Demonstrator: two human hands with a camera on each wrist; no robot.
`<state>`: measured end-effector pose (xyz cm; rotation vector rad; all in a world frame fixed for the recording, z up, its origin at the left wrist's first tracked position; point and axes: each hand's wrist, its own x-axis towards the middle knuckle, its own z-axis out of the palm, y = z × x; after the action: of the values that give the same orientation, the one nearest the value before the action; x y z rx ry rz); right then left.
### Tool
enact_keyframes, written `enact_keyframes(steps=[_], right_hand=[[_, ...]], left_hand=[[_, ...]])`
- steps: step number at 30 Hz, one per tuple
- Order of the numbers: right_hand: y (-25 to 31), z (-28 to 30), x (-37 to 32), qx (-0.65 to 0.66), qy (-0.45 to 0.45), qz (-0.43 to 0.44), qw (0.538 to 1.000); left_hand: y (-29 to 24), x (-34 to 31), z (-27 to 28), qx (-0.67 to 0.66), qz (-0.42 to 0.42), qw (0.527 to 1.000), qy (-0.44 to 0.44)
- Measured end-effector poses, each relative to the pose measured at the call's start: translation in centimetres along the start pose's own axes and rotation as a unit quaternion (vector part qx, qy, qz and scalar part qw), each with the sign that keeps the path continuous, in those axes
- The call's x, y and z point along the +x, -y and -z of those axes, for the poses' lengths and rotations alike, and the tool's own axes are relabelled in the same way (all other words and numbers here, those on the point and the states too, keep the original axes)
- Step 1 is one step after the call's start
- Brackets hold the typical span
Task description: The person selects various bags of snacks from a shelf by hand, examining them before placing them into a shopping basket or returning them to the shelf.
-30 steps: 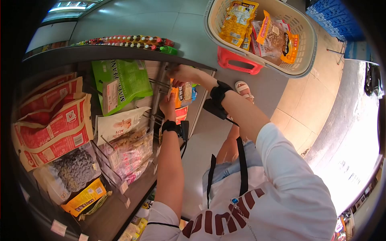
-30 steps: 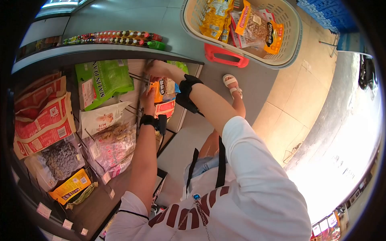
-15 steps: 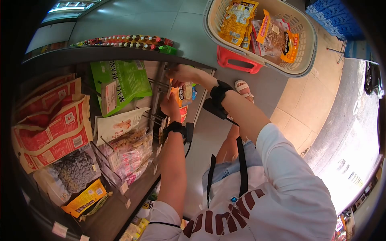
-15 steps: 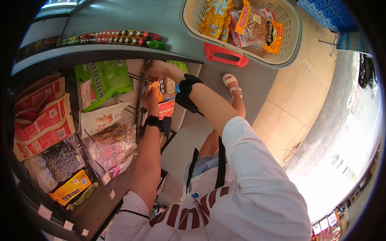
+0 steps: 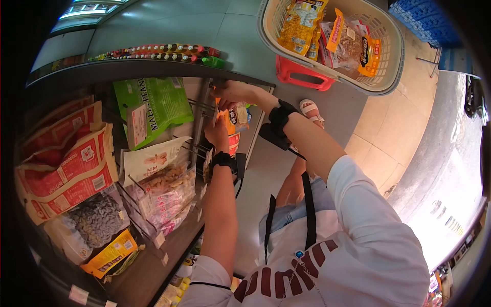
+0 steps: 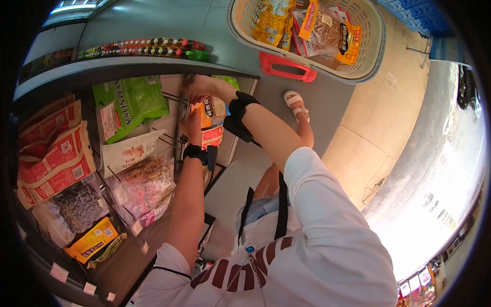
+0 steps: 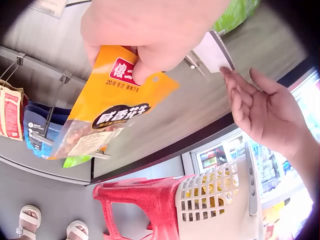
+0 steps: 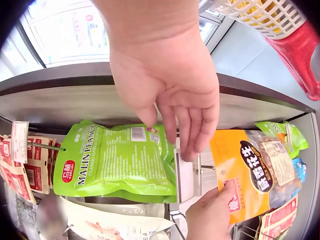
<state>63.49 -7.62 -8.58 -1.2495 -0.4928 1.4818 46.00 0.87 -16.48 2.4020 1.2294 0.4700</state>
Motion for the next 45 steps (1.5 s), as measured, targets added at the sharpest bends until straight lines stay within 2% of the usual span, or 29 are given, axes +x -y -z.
enact_keyframes(steps=[2,6,8,11,15,17,21,23,27,31,36,38,42,44,45], right_hand=[[-0.1,0.1,0.0,-0.001,0.003,0.003,1.0],[-0.2,0.2,0.4,0.022,0.015,-0.021,0.999],[-0.2,0.2,0.4,0.03,0.018,-0.022,0.999],[-0.4,0.3,0.5,0.014,0.014,-0.02,1.0],[-0.3,0.3,0.4,0.012,0.025,-0.02,0.999],[-0.4,0.2,0.4,0.012,0.022,-0.017,1.0],[0.0,0.4,-0.1,0.026,0.03,-0.022,0.999],[0.0,0.5,-0.2,0.033,0.039,-0.03,0.998],[-0.4,0.9,-0.1,-0.008,0.028,-0.005,1.0],[-0.8,1.0,0.0,-0.016,0.005,0.014,1.0],[-1.0,1.1,0.3,-0.023,0.019,0.011,1.0],[-0.9,1.0,0.2,-0.045,0.02,0.001,0.999],[-0.8,1.1,0.2,-0.013,0.027,-0.004,1.0],[-0.8,1.2,0.2,0.002,0.032,-0.003,0.999],[-0.8,1.2,0.1,-0.006,0.029,0.0,1.0]], left_hand=[[0.7,-0.3,0.0,0.069,0.007,0.997,0.033],[0.1,-0.8,0.5,0.014,0.016,0.999,0.026],[0.3,-0.5,0.7,0.09,0.013,0.995,0.036],[-0.3,0.1,1.3,0.072,0.032,0.994,0.072],[-1.4,0.4,1.8,0.089,0.024,0.995,0.039],[-1.3,0.9,1.8,-0.023,-0.017,0.998,0.052],[-1.5,1.7,1.5,-0.03,-0.067,0.996,0.052],[-0.7,2.1,1.2,0.01,-0.027,0.997,0.078],[-1.1,2.4,1.4,0.002,-0.029,0.993,0.111],[-0.1,2.4,0.8,-0.053,-0.028,0.994,0.093],[1.4,1.8,-0.6,-0.125,-0.018,0.988,0.093],[-0.3,0.7,0.2,-0.218,0.017,0.968,0.122],[-1.2,-1.1,1.8,-0.212,0.062,0.96,0.172],[-1.0,-1.8,2.0,-0.307,0.099,0.909,0.263],[-0.9,-2.0,2.1,-0.308,0.099,0.909,0.264]])
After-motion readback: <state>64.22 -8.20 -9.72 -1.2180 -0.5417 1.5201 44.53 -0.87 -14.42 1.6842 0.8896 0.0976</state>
